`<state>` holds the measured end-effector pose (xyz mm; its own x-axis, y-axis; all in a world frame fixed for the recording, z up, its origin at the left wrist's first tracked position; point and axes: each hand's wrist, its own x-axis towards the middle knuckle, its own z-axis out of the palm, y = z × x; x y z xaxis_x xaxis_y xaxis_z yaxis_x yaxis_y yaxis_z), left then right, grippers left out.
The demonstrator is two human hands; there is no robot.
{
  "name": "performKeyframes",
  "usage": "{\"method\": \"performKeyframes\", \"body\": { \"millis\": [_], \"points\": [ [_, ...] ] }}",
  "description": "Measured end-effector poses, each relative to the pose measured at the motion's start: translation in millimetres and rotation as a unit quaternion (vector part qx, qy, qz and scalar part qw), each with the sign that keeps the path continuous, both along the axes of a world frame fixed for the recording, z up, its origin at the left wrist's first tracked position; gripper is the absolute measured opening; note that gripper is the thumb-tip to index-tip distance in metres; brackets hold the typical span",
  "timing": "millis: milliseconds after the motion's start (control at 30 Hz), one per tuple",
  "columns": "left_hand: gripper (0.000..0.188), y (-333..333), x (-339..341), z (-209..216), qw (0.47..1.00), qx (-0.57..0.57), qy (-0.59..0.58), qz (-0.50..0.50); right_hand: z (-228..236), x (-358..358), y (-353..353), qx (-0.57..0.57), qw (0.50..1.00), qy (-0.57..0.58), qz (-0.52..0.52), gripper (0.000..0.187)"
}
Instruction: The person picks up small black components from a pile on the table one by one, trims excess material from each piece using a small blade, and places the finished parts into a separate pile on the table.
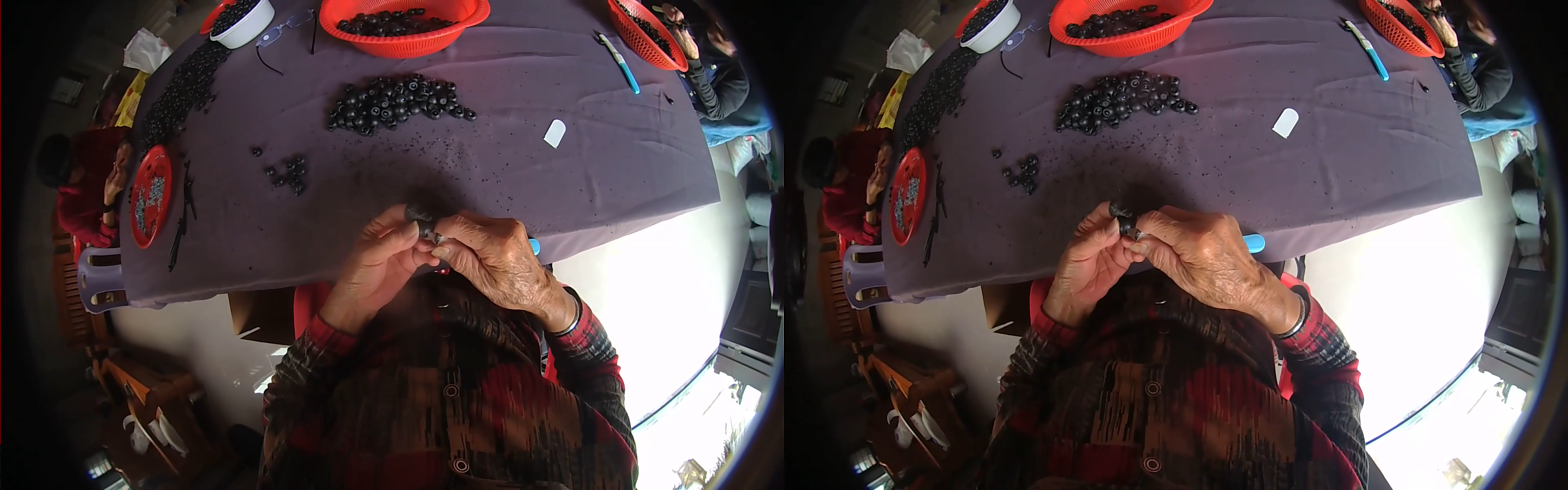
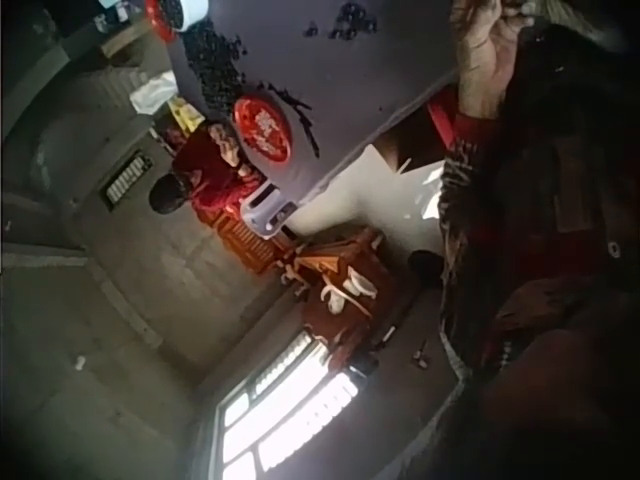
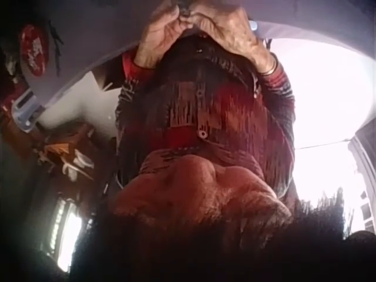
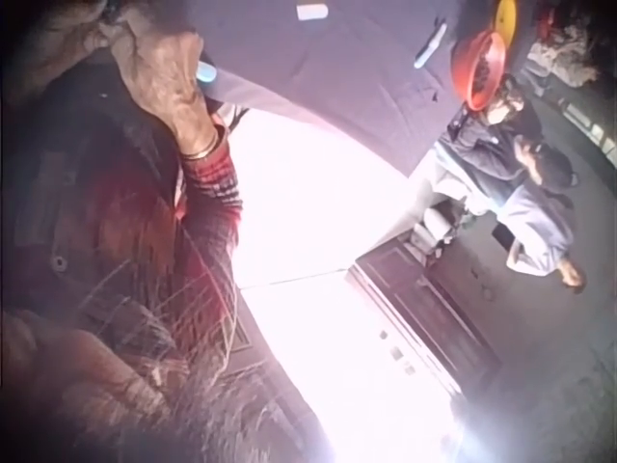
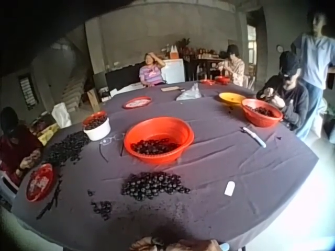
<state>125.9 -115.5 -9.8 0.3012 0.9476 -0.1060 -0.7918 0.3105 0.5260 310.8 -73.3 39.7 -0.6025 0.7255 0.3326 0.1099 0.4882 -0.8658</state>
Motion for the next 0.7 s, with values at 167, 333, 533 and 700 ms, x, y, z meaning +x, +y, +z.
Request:
{"method": "performKeyframes", "body": {
  "millis": [167,333,533,700],
  "points": [
    [0.015,0.5,1.8,3.2,1.000,-0.017,-0.024,-0.008,-4.0,1.3,1.0,0.009,1.000,-0.009,0.002,0.012],
    [0.015,-0.1,4.9,4.9,0.999,-0.031,-0.008,0.006,-2.4,5.0,2.3,0.039,0.997,-0.062,0.006,0.015],
    [0.014,-0.1,5.1,3.2,1.000,-0.029,-0.012,-0.004,-3.0,6.5,5.4,0.076,0.994,-0.073,0.009,0.014],
    [0.013,0.8,4.8,2.7,0.999,-0.030,-0.011,-0.007,-5.3,5.2,4.8,0.046,0.998,-0.030,0.013,0.014]
  ]
}}
